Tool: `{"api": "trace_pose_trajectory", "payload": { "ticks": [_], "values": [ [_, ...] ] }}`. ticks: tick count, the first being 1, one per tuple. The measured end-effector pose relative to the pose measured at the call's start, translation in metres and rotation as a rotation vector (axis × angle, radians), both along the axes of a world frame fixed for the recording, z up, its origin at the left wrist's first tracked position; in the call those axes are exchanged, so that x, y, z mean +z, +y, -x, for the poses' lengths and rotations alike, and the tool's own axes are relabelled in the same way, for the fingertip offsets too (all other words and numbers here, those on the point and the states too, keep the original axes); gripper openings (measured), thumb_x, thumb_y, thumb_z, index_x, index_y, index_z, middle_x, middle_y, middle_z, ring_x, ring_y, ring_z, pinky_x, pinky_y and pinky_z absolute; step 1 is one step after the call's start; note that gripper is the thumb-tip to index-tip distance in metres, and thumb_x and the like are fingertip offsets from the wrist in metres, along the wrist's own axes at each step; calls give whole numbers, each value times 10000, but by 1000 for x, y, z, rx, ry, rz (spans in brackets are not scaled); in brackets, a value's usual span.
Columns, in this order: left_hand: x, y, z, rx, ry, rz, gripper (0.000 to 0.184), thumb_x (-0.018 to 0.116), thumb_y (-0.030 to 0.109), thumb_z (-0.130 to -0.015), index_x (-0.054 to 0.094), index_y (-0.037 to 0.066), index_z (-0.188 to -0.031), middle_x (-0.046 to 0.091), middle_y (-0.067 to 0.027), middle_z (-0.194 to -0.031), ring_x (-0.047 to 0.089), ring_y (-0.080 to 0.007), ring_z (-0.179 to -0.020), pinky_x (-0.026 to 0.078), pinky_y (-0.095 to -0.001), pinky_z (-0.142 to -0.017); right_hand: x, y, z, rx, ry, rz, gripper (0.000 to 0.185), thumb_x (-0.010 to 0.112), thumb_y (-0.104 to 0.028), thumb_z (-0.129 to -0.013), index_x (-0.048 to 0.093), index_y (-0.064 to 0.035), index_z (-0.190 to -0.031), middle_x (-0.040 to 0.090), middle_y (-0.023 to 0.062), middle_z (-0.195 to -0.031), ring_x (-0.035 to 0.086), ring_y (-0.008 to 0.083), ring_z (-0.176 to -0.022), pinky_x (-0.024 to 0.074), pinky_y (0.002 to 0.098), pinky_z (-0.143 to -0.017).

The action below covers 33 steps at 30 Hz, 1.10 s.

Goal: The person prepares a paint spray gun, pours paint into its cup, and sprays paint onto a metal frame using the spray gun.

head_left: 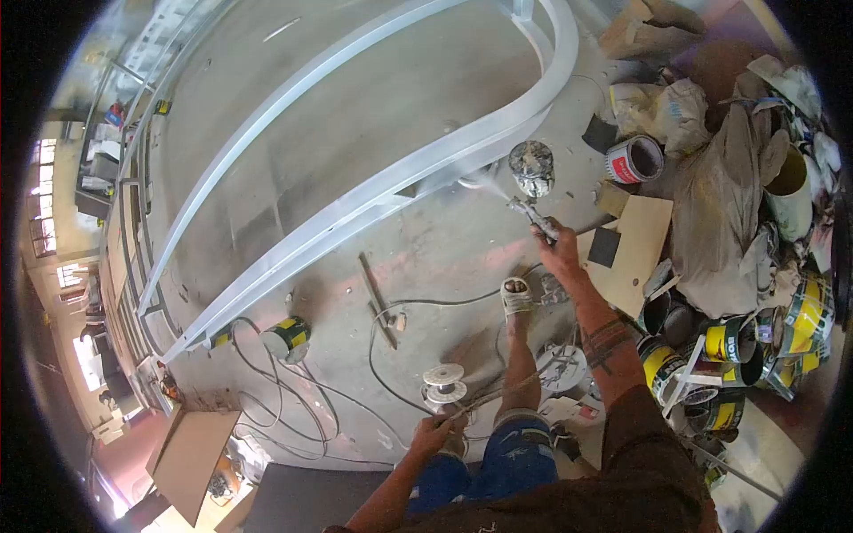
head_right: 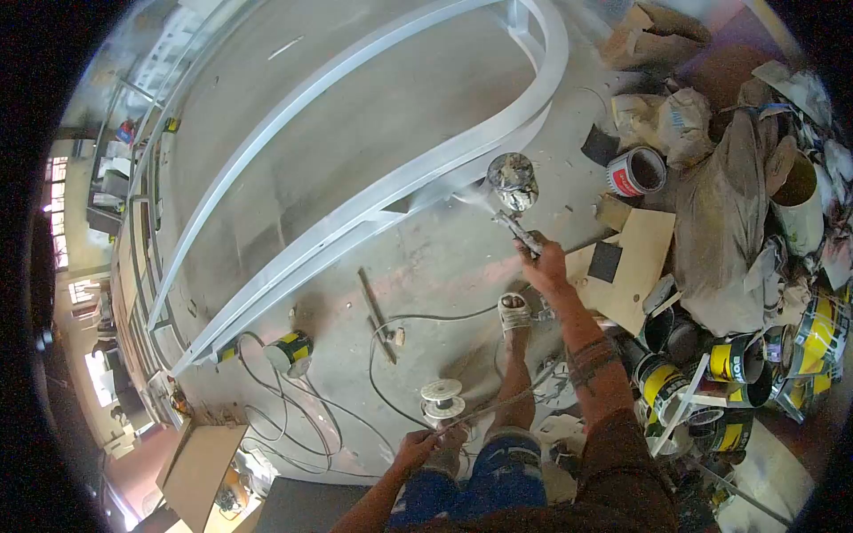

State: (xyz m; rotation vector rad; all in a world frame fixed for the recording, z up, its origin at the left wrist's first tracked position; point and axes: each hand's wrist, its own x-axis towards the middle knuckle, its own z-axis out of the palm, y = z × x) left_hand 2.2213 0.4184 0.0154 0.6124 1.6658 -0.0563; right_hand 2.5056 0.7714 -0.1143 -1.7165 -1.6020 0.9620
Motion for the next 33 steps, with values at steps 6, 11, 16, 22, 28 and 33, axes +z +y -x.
{"api": "trace_pose_trajectory", "payload": {
  "ticks": [6,11,16,22,28,33],
  "values": [
    [1,-47,56,-105,85,41,361,570,371,-828,709,42,-879,652,-156,-724,632,-259,-677,490,-395,-657,-4,-48,77,17,91,20,265,671,-293,-862,664,-48,-963,649,183,-708,651,328,-622,499,403,-587],
    [-8,-66,79,-138,200,67,379,549,406,-826,730,78,-882,669,-155,-738,661,-281,-716,501,-402,-696,8,-62,118,20,178,150,287,650,-314,-879,663,-59,-1009,666,191,-775,655,377,-727,503,416,-643],
    [-16,-61,70,-84,193,117,391,549,443,-821,741,107,-874,671,-126,-713,664,-264,-717,500,-391,-700,5,-51,112,-41,97,131,272,664,-314,-865,649,-51,-933,645,184,-691,646,361,-640,498,422,-598],
    [-28,-37,13,-107,92,98,406,563,431,-848,728,62,-879,695,-130,-767,674,-258,-740,505,-386,-700,-9,-10,37,-130,66,70,242,670,-274,-864,648,-38,-912,638,166,-661,641,330,-594,486,407,-571],
    [-44,7,-51,-16,-19,150,401,566,406,-866,714,37,-918,703,-159,-835,683,-278,-789,504,-400,-721,-22,63,-55,-288,12,42,282,677,-286,-865,657,-18,-950,647,177,-686,644,334,-632,478,407,-586],
    [-77,37,-88,-125,-93,66,410,577,400,-861,697,25,-974,703,-178,-894,679,-298,-864,503,-413,-769,-19,139,-112,-308,-28,-100,327,681,-303,-863,660,8,-961,663,177,-724,658,327,-688,485,402,-624]
  ]
}}
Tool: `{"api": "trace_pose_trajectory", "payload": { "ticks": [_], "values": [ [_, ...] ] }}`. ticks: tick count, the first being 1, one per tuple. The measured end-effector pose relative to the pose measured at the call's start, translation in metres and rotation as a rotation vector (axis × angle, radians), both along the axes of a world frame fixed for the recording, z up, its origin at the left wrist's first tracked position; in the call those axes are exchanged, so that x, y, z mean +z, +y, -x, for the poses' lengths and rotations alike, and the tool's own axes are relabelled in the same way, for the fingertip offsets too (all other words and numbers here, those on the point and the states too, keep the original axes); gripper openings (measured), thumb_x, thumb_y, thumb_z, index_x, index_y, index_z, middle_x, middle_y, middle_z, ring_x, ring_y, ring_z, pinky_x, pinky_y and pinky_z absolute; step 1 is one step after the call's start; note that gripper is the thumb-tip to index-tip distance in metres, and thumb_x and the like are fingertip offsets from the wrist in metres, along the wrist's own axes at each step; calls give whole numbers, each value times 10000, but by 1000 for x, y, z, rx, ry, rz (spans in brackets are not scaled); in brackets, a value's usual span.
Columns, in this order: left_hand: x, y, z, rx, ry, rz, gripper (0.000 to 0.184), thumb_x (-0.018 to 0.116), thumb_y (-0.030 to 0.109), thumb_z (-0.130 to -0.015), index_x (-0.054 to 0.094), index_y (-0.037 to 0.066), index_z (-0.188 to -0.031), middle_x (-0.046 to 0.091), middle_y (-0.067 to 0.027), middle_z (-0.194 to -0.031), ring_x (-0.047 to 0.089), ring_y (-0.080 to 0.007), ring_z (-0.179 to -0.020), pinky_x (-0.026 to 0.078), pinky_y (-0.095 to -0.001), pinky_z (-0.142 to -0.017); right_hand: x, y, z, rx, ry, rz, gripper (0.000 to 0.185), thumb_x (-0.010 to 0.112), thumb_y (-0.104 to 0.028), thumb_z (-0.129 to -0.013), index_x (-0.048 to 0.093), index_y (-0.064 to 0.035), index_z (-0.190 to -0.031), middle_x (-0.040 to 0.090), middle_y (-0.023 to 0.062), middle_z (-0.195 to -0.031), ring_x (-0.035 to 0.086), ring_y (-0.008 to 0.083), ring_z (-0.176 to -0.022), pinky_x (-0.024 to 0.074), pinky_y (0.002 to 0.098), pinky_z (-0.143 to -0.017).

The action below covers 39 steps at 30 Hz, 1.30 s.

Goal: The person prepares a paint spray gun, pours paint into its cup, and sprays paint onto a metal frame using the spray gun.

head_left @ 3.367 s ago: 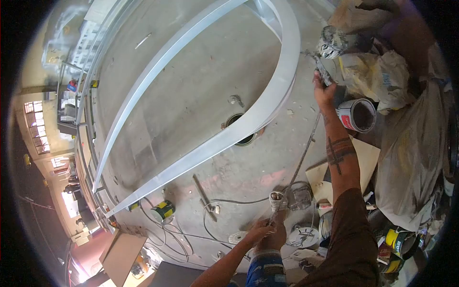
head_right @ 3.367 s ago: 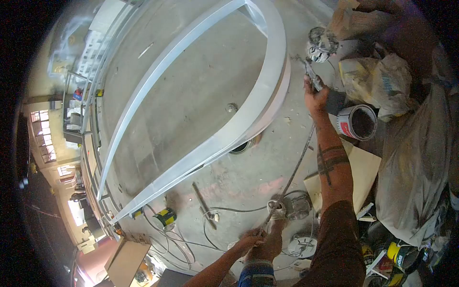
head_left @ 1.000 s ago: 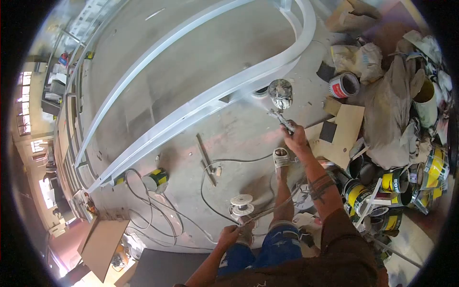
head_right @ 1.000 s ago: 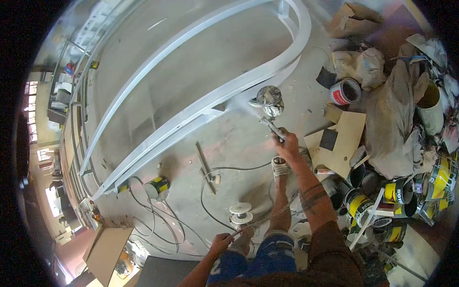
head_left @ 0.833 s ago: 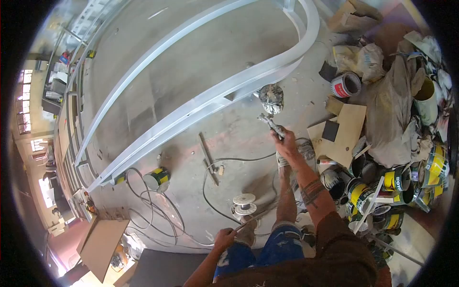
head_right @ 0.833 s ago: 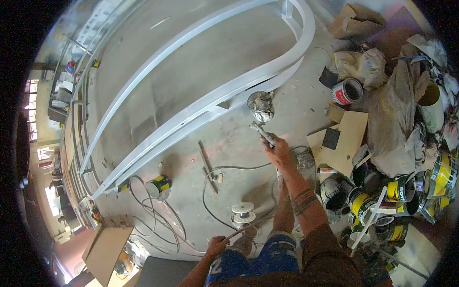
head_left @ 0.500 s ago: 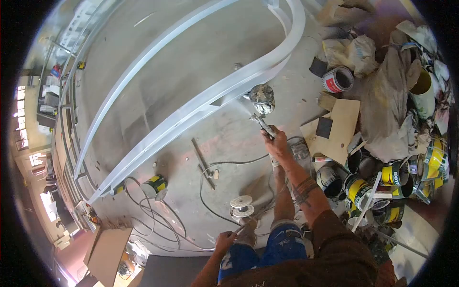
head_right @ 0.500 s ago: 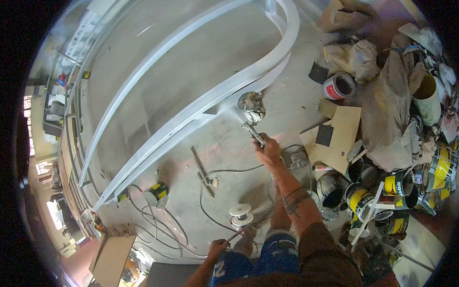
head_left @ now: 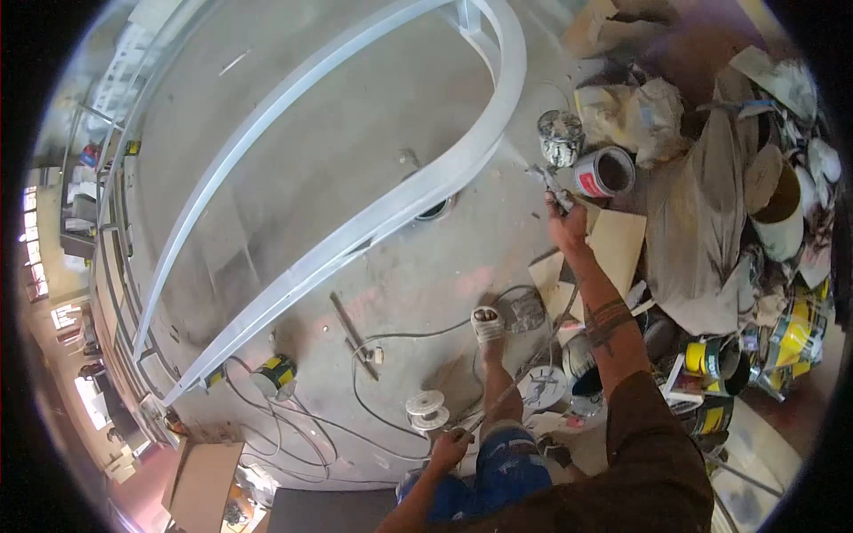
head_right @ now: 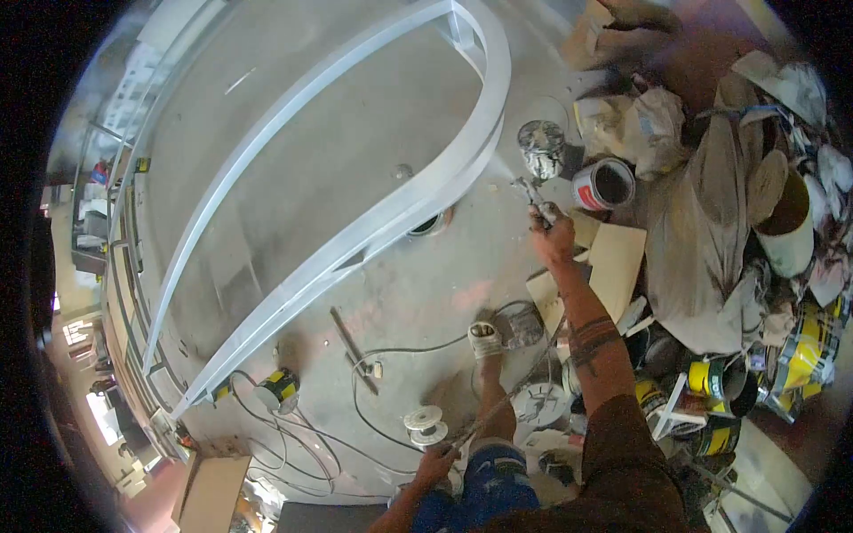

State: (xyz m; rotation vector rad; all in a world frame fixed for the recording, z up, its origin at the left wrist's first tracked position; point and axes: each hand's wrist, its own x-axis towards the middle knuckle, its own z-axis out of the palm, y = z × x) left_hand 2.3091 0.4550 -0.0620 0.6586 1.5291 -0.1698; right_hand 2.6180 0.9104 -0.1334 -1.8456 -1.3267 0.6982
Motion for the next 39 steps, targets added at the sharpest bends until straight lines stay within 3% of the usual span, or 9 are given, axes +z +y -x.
{"api": "trace_pose_trajectory", "payload": {
  "ticks": [3,6,7,15,17,22,25,34,39],
  "values": [
    [3,38,-34,34,85,-87,416,593,397,-851,680,28,-1022,689,-206,-941,663,-351,-933,489,-431,-812,-20,50,-34,-10,107,-19,355,695,-299,-871,664,41,-965,694,114,-894,626,213,-811,479,388,-781],
    [-8,67,-55,100,46,-199,420,593,401,-852,674,33,-1037,670,-233,-973,652,-378,-956,479,-447,-826,-10,104,-46,-23,56,-78,366,682,-296,-881,659,49,-1003,697,133,-924,631,229,-832,479,388,-791],
    [-17,76,-58,108,-52,-161,441,590,432,-856,672,41,-1045,659,-249,-991,641,-401,-963,480,-456,-831,-14,123,-51,-57,-54,-125,400,672,-344,-881,662,29,-1027,688,212,-942,654,338,-903,475,424,-788],
    [-27,132,-99,91,70,-226,478,553,492,-873,654,91,-1113,659,-256,-977,628,-429,-941,482,-474,-822,-2,232,-59,3,44,-238,356,663,-285,-893,666,57,-990,702,167,-856,651,253,-784,482,371,-735],
    [-23,145,-97,81,69,-188,482,566,462,-868,639,71,-1141,659,-251,-1011,637,-396,-967,481,-455,-841,6,236,-50,-7,105,-393,351,664,-278,-895,668,61,-988,704,146,-849,634,216,-755,480,368,-720],
    [-9,156,-81,142,-28,-48,469,602,371,-861,618,23,-1175,665,-230,-1062,655,-295,-999,481,-394,-873,18,241,-44,-78,182,-82,382,667,-295,-897,661,71,-1005,703,138,-873,635,220,-795,480,359,-746],
    [-40,113,-78,215,-9,-165,505,583,464,-859,645,45,-1135,675,-232,-974,654,-387,-931,489,-441,-804,-7,246,-45,-76,275,-177,383,660,-288,-903,657,76,-1021,702,142,-902,638,222,-832,481,354,-770],
    [-32,108,-70,249,-7,-115,502,607,444,-844,645,30,-1125,678,-194,-812,674,-299,-773,494,-422,-743,0,217,-33,-169,270,-331,333,647,-240,-912,658,74,-1022,699,135,-936,640,214,-874,483,356,-797],
    [-25,108,-73,190,7,-128,421,579,400,-871,649,26,-1048,667,-211,-823,665,-362,-800,485,-441,-734,-6,186,-48,-143,109,-230,352,667,-273,-897,659,67,-985,692,118,-869,636,212,-804,483,368,-747]
  ]
}}
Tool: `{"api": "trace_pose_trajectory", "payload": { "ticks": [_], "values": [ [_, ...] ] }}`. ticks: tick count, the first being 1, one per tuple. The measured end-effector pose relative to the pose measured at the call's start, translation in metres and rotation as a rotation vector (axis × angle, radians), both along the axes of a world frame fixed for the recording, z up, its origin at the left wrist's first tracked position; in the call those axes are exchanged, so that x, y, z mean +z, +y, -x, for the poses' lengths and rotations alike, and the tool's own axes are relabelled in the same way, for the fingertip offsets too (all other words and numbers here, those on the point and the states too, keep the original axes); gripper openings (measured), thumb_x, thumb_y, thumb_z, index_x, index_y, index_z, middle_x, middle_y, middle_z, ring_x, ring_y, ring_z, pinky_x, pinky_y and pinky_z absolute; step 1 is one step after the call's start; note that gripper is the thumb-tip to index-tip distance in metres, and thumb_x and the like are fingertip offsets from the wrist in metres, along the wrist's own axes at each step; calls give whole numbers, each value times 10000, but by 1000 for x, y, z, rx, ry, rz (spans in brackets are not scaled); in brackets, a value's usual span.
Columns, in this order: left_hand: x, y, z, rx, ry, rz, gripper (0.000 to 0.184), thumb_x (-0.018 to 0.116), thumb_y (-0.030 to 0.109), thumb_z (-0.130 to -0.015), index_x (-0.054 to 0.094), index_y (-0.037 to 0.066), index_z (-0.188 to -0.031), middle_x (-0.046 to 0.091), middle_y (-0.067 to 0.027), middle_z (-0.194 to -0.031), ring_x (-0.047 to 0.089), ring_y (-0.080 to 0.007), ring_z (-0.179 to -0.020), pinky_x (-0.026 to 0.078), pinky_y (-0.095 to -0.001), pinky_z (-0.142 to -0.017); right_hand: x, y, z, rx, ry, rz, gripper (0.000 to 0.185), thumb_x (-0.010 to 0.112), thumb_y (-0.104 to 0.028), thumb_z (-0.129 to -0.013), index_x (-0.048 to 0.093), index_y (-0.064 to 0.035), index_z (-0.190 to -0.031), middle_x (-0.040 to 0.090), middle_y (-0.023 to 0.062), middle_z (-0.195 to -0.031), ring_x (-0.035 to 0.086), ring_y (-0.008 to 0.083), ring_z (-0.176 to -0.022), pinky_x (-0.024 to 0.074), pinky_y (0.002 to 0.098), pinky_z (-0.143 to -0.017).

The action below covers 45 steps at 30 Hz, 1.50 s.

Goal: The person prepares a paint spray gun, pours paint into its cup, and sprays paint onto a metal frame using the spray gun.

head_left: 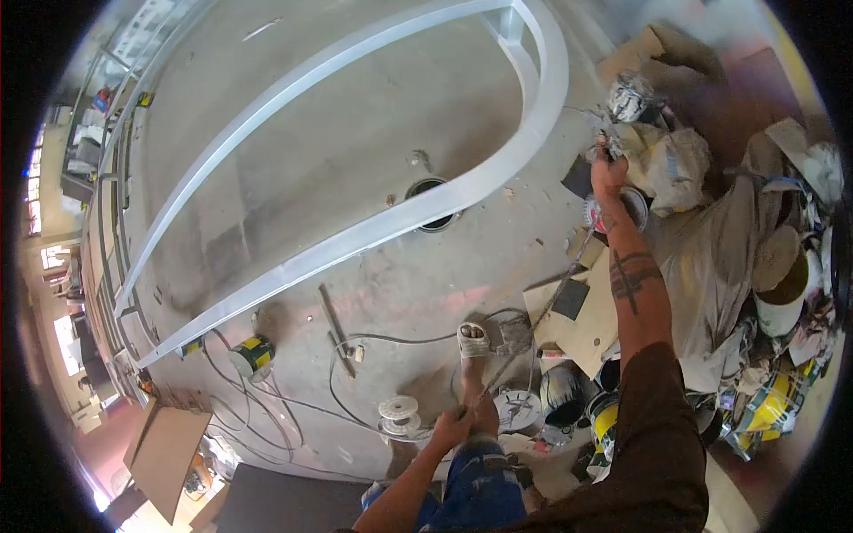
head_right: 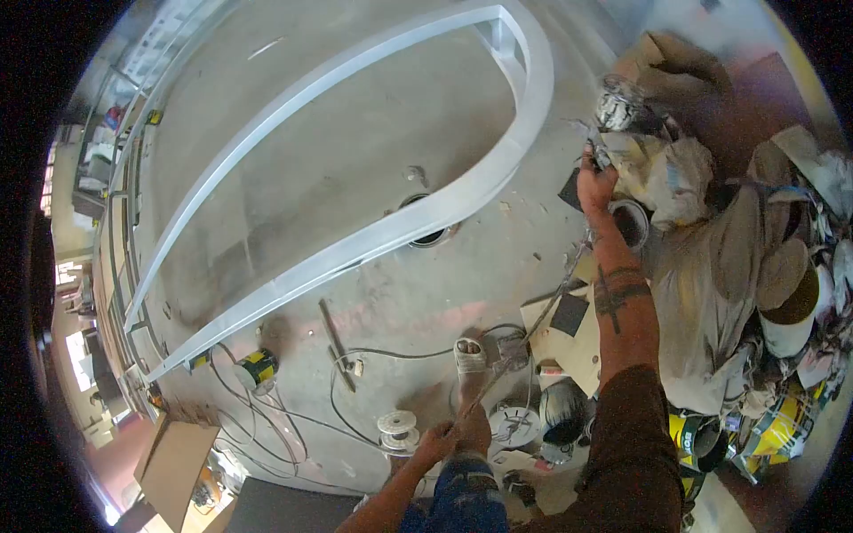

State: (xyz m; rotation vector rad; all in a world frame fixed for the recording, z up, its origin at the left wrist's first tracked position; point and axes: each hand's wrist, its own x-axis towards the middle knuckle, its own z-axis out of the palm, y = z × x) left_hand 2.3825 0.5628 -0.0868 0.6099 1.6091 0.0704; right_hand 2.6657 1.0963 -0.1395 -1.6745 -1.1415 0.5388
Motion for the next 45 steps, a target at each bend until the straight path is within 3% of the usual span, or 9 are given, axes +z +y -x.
{"api": "trace_pose_trajectory", "payload": {
  "ticks": [8,16,25,28,36,39,41,43,45],
  "values": [
    [3,-21,-2,-167,-13,-52,363,579,363,-874,660,34,-1005,666,-226,-893,649,-392,-886,479,-451,-782,-36,-96,-34,181,-109,151,294,703,-223,-868,602,22,-995,637,53,-822,577,172,-748,463,354,-666],
    [42,-3,-3,-270,-29,331,400,600,369,-864,671,14,-1033,684,-209,-916,667,-299,-867,491,-409,-801,10,-224,-28,525,-46,422,245,664,-264,-866,663,-59,-1000,668,150,-773,633,243,-669,492,389,-648],
    [-5,-52,12,-344,-81,106,439,589,397,-875,664,11,-1070,687,-206,-926,668,-313,-874,497,-404,-800,14,-272,-41,714,85,421,299,652,-283,-872,653,-79,-1091,674,163,-806,649,277,-684,511,386,-667],
    [30,-8,-1,-563,-1,97,435,591,392,-878,662,13,-1081,686,-207,-928,668,-316,-873,497,-398,-794,44,-274,-42,691,269,374,261,676,-216,-865,647,-54,-1068,674,131,-808,634,198,-686,516,342,-683],
    [30,6,-4,-449,-35,177,394,615,345,-878,660,-6,-1051,687,-197,-926,663,-294,-848,496,-389,-774,5,-235,-57,448,655,178,180,685,-130,-860,630,-33,-1001,627,13,-805,550,92,-730,470,285,-660],
    [18,-1,-2,-367,-46,117,386,617,350,-887,658,-7,-1028,679,-163,-905,619,-234,-836,479,-369,-767,18,-186,-59,317,490,-120,145,679,-127,-864,623,-51,-975,588,-5,-777,515,75,-687,433,269,-605],
    [23,10,-7,-346,-21,38,369,612,334,-894,654,-13,-1012,667,-138,-874,588,-194,-812,470,-350,-746,14,-148,-73,300,772,-135,127,670,-132,-873,618,-50,-956,574,-13,-722,510,78,-635,422,280,-563],
    [58,53,-31,-345,40,-21,330,605,285,-899,647,-27,-999,650,-118,-828,565,-165,-775,468,-330,-709,11,-109,-91,286,497,-139,124,658,-158,-888,625,-41,-913,570,-12,-681,512,88,-604,417,296,-537],
    [15,36,-12,-314,5,3,302,593,251,-902,640,-34,-990,631,-96,-799,552,-148,-747,463,-306,-679,34,-78,-97,175,472,-109,147,645,-138,-906,594,-37,-813,568,-1,-709,536,107,-656,425,299,-587]
  ]
}}
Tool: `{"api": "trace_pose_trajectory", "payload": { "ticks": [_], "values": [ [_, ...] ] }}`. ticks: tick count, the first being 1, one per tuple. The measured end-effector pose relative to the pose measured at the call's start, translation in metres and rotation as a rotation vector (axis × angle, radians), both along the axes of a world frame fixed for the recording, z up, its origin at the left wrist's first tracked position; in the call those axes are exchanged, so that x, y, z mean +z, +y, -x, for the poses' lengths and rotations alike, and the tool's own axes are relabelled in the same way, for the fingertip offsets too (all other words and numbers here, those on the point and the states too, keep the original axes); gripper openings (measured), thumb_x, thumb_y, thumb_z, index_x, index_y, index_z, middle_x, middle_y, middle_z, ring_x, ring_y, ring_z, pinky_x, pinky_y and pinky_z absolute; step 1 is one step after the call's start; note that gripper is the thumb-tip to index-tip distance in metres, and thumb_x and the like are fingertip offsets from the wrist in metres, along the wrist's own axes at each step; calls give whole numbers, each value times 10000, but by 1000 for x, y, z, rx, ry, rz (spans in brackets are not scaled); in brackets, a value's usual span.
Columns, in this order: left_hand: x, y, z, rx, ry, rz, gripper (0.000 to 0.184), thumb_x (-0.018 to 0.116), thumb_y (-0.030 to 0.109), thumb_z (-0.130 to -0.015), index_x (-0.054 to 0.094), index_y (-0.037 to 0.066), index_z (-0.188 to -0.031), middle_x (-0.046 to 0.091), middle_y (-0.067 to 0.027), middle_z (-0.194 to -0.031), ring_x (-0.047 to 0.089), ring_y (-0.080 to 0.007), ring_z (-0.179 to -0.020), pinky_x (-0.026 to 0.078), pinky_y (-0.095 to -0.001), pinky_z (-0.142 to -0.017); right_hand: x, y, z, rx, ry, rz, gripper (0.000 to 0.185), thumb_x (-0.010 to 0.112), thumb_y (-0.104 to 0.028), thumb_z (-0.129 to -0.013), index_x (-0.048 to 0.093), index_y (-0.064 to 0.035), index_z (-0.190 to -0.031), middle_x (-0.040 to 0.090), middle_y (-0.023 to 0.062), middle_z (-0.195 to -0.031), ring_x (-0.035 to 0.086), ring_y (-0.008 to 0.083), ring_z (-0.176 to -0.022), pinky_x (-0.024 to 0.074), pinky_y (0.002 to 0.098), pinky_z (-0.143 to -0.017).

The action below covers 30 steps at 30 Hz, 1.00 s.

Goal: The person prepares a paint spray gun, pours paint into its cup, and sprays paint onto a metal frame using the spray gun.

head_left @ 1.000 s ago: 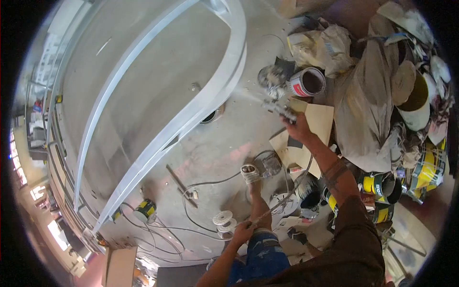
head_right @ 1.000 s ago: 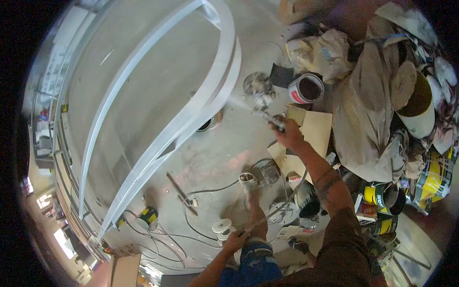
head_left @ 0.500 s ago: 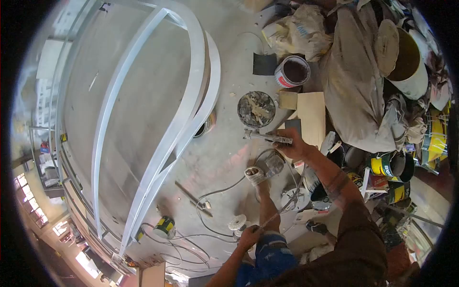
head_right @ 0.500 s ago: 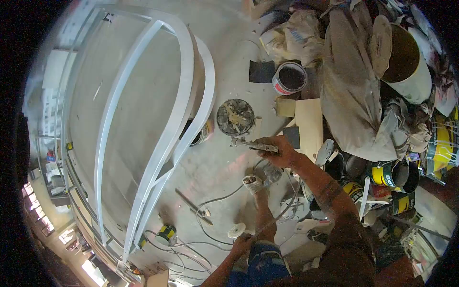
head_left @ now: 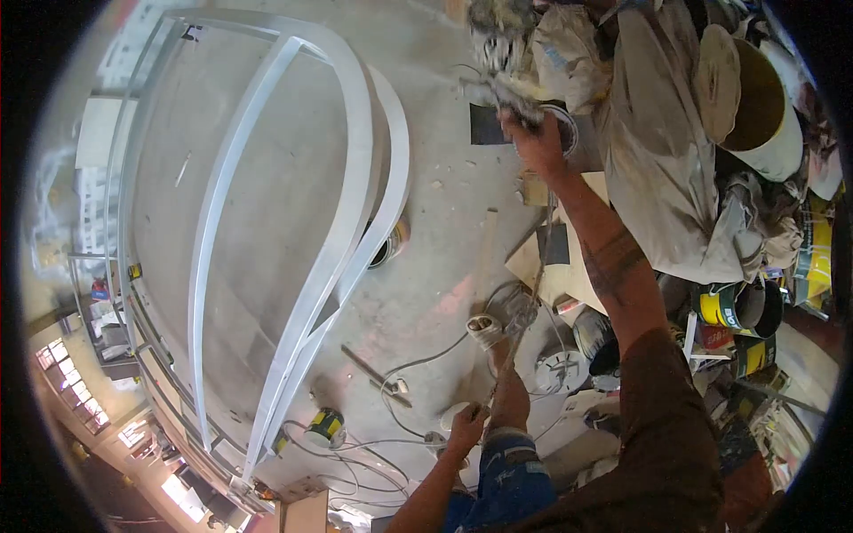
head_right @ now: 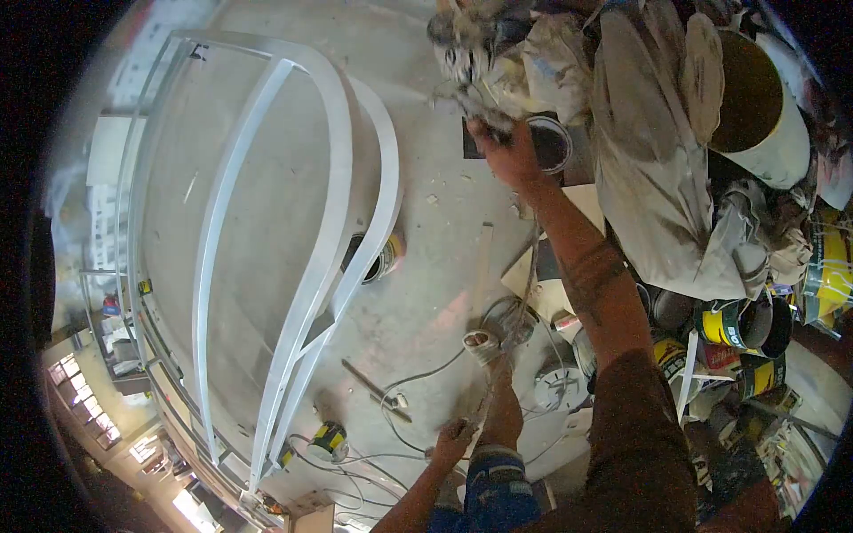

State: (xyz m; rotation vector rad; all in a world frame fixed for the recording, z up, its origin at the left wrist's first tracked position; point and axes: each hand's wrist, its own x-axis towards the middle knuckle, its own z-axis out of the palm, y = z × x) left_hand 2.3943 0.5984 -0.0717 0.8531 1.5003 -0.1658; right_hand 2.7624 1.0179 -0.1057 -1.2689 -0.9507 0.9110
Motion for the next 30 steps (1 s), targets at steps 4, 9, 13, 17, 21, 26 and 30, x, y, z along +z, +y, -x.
{"api": "trace_pose_trajectory", "payload": {
  "ticks": [4,9,13,17,21,26,30],
  "values": [
    [-8,13,4,54,8,-22,285,613,236,-869,655,-26,-972,666,-194,-823,626,-235,-771,475,-379,-718,12,27,-11,-123,-13,-31,199,663,-206,-900,617,-23,-836,580,2,-691,531,106,-634,421,302,-570],
    [-10,11,11,21,-5,-117,315,631,300,-859,671,7,-966,674,-181,-822,639,-255,-767,482,-363,-714,24,-25,-6,-99,-137,224,231,692,-248,-876,631,-28,-842,597,8,-690,536,109,-630,442,309,-581],
    [5,7,19,-152,44,-40,326,629,319,-834,687,14,-934,674,-173,-804,639,-258,-729,490,-378,-700,-8,-111,14,142,-20,111,160,668,-168,-885,629,-15,-908,622,12,-758,532,93,-683,459,310,-614],
    [18,2,32,-231,117,-23,328,633,331,-802,700,25,-895,664,-160,-723,638,-253,-662,495,-388,-661,22,-193,56,352,-84,96,160,694,-132,-842,643,-35,-957,683,90,-866,625,138,-741,505,319,-677],
    [10,-14,74,-287,46,-94,288,637,307,-762,705,32,-818,657,-140,-690,636,-229,-651,493,-359,-645,60,-229,85,651,-242,208,254,743,-186,-767,654,-83,-982,675,129,-821,670,295,-680,522,387,-621],
    [23,-9,113,-279,4,-52,290,611,315,-761,704,46,-821,669,-145,-736,651,-262,-698,502,-376,-672,46,-269,142,738,-317,32,383,771,-246,-712,644,-103,-1044,666,136,-814,645,378,-692,502,444,-582],
    [33,-1,132,-374,140,-115,327,594,340,-756,699,45,-852,661,-175,-780,651,-314,-742,503,-401,-697,41,-275,180,687,-288,50,348,752,-198,-720,638,-90,-1031,664,124,-859,636,361,-724,501,425,-613]
  ]
}}
